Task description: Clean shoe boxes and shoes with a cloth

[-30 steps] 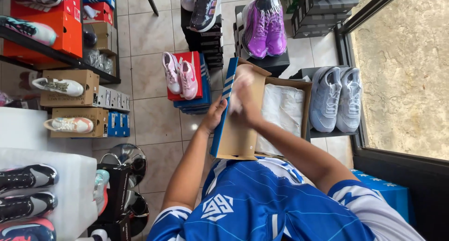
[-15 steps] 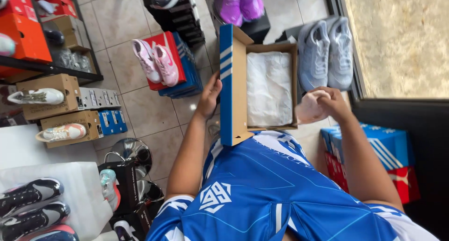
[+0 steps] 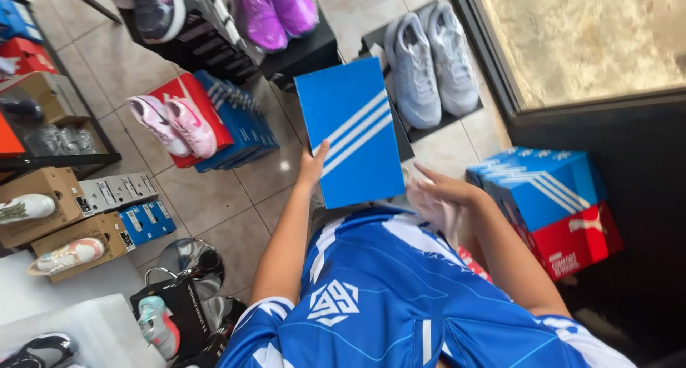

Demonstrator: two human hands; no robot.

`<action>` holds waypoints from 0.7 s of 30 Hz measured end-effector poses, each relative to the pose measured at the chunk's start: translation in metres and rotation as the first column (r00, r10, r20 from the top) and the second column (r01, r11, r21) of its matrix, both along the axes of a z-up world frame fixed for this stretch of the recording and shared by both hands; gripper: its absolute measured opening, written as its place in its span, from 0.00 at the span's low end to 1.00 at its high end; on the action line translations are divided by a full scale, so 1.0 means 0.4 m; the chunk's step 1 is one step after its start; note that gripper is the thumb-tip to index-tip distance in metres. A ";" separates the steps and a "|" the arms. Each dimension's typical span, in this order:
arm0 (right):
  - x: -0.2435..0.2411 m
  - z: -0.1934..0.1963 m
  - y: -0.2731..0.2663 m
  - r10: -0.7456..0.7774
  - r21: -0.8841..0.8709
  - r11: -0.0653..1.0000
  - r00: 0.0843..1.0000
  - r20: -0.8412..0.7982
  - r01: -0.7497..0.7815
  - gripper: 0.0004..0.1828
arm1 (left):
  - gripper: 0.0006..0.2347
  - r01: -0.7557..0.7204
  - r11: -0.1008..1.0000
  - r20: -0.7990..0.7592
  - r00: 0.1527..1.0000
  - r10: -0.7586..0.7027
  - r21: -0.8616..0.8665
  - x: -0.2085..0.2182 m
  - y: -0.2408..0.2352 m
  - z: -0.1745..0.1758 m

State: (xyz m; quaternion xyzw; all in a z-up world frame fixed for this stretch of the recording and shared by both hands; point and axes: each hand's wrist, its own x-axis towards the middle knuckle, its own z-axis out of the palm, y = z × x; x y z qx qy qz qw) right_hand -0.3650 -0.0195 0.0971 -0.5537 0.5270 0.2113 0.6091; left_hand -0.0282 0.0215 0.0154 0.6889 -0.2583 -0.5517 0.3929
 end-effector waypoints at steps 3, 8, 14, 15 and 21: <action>0.054 -0.096 0.066 -0.308 -0.062 0.942 0.921 0.237 0.331 0.50 | 0.43 -0.045 0.997 0.007 0.999 0.046 -0.058 -0.005 0.002 0.008; 0.191 -0.064 0.141 -0.565 -0.117 0.786 0.781 0.266 0.608 0.23 | 0.46 0.010 1.000 -0.026 1.000 -0.010 -0.012 0.022 -0.012 0.088; 0.208 -0.181 0.283 -0.663 -0.177 0.678 0.698 0.272 0.713 0.29 | 0.29 0.227 0.951 0.142 0.969 -0.200 -0.210 0.142 0.012 -0.046; 0.226 -0.117 0.330 -0.694 -0.175 0.645 0.666 0.273 0.744 0.29 | 0.29 0.271 0.939 0.144 0.959 -0.245 -0.210 0.135 0.025 0.027; 0.248 -0.084 0.590 -0.710 0.035 0.346 0.237 0.663 0.938 0.48 | 0.23 0.379 0.897 -0.088 0.909 -0.407 -0.228 0.056 0.001 0.183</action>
